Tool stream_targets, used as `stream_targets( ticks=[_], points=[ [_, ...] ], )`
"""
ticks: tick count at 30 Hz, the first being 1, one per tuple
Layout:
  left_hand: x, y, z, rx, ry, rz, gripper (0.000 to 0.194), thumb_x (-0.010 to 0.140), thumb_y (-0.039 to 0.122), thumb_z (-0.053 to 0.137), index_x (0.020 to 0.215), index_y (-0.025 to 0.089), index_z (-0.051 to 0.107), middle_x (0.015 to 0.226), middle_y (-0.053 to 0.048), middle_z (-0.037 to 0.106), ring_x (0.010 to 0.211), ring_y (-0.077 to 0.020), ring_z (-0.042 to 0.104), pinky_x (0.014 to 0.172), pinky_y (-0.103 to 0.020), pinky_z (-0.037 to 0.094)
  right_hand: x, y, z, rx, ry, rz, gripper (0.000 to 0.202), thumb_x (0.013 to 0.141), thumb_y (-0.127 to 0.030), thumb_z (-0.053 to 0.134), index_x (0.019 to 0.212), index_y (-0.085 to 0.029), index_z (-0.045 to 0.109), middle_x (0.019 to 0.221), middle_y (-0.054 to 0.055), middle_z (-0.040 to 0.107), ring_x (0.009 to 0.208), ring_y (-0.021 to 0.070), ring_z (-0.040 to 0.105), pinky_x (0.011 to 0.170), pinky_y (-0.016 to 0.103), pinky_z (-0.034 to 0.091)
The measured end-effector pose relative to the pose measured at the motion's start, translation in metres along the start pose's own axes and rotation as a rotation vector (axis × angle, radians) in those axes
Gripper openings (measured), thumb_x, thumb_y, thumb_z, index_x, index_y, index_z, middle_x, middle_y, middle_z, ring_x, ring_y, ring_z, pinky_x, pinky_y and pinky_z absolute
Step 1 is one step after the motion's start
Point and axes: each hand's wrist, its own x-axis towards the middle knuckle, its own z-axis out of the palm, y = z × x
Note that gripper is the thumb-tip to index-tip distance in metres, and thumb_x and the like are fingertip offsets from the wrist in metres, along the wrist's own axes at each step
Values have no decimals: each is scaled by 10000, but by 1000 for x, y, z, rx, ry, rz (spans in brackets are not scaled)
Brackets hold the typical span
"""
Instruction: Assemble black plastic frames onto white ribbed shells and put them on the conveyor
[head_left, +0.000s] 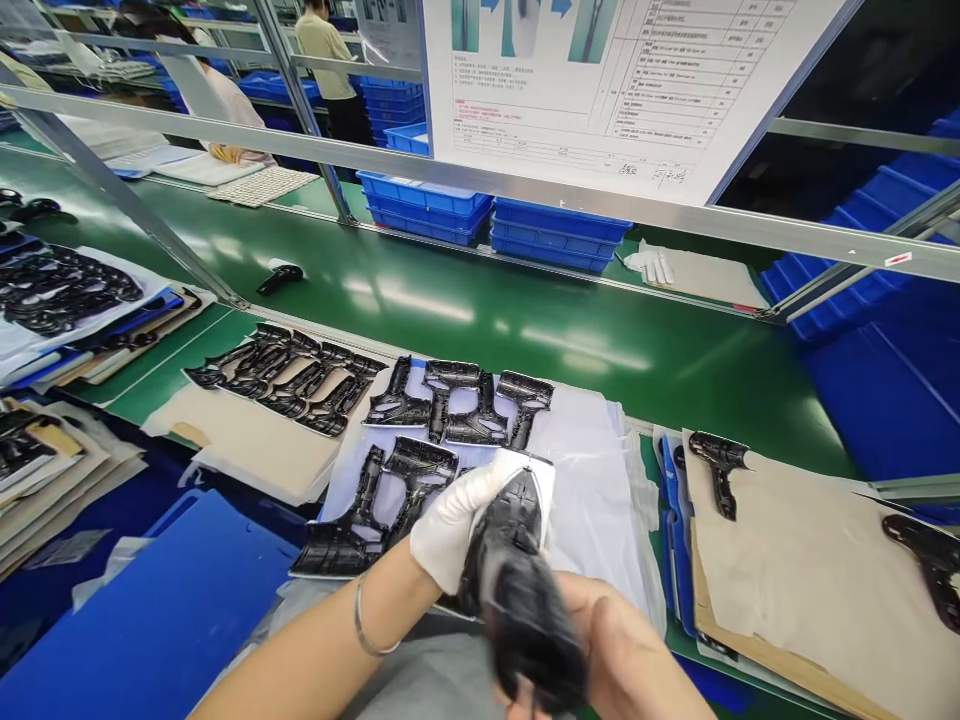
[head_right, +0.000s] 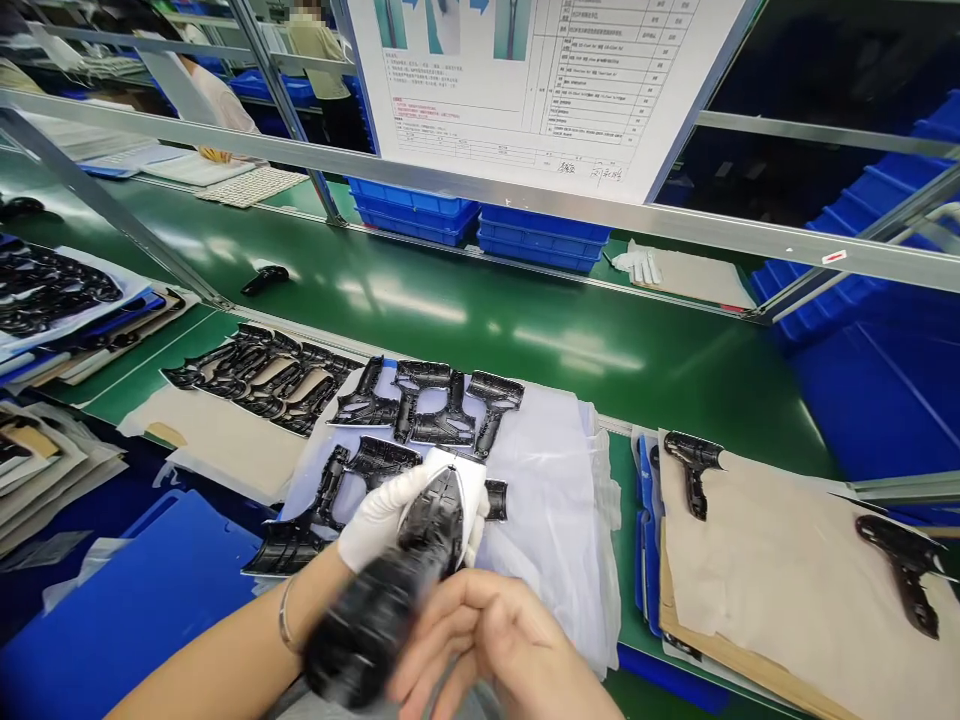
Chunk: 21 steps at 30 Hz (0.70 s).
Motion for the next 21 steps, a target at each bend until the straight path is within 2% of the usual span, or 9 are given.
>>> stream_targets(
  ticks=[2, 4, 6, 8, 11, 13, 15, 17, 21],
  points=[
    [-1, 8, 1, -124, 62, -15, 438, 682, 466, 804, 922, 137, 642, 768, -57, 682, 638, -176, 637, 612, -299, 512, -5, 0, -9, 31, 23, 45, 739, 828, -792, 507, 958, -99, 726, 883, 181, 763, 715, 203, 741, 623, 259, 556],
    [-4, 15, 1, -128, 128, 6, 511, 569, 276, 874, 999, 167, 618, 799, -33, 685, 673, -182, 648, 633, -291, 513, -9, 1, -14, 117, 33, 107, 754, 822, -807, 494, 941, -102, 736, 871, 160, 763, 702, 193, 732, 613, 251, 547],
    [-7, 21, -2, 4, 136, 88, 625, 511, 124, 866, 1072, 189, 597, 889, -37, 700, 778, -206, 671, 713, -309, 531, -12, 3, -14, 232, 46, 141, 752, 849, -798, 455, 1000, -117, 735, 821, 107, 762, 700, 152, 726, 628, 211, 531],
    [-9, 24, -7, 167, 106, 231, 679, 498, 41, 845, 1111, 203, 602, 1046, -61, 699, 952, -243, 670, 865, -355, 523, -13, 4, -11, 317, 71, 125, 718, 879, -763, 439, 1091, -134, 713, 752, 62, 749, 665, 108, 713, 635, 173, 512],
    [-11, 27, -10, 314, 64, 373, 694, 535, 42, 861, 1160, 219, 618, 1239, -103, 660, 1142, -296, 625, 1025, -436, 459, -12, 5, -7, 314, 96, 34, 536, 901, -597, 579, 1169, -143, 673, 758, 63, 745, 585, 76, 672, 558, 131, 468],
    [-12, 28, -9, 255, 59, 345, 676, 570, 90, 877, 1177, 235, 617, 1299, -121, 639, 1184, -322, 615, 1032, -475, 462, -11, 4, -6, 239, 109, 21, 465, 882, -497, 668, 1197, -155, 643, 828, 82, 745, 618, 99, 680, 564, 161, 481],
    [-14, 28, -7, 149, 62, 303, 671, 569, 115, 894, 1168, 244, 620, 1344, -125, 616, 1225, -338, 594, 1027, -486, 472, -10, 3, -7, 140, 158, 58, 490, 844, -477, 731, 1210, -173, 613, 901, 86, 732, 722, 145, 703, 656, 223, 519],
    [-15, 28, -5, 99, 68, 291, 683, 538, 108, 908, 1146, 239, 626, 1348, -129, 613, 1252, -349, 574, 1008, -474, 490, -8, 2, -8, -13, 228, 110, 536, 817, -503, 755, 1213, -181, 594, 974, 97, 713, 836, 200, 704, 762, 301, 530],
    [-18, 30, -1, 89, 89, 300, 666, 507, 76, 899, 1100, 220, 632, 1283, -137, 653, 1234, -363, 585, 971, -471, 511, -3, 2, -13, -364, 414, 144, 651, 734, -678, 738, 1141, -180, 641, 1099, 148, 677, 1056, 316, 624, 948, 448, 475]
  ],
)
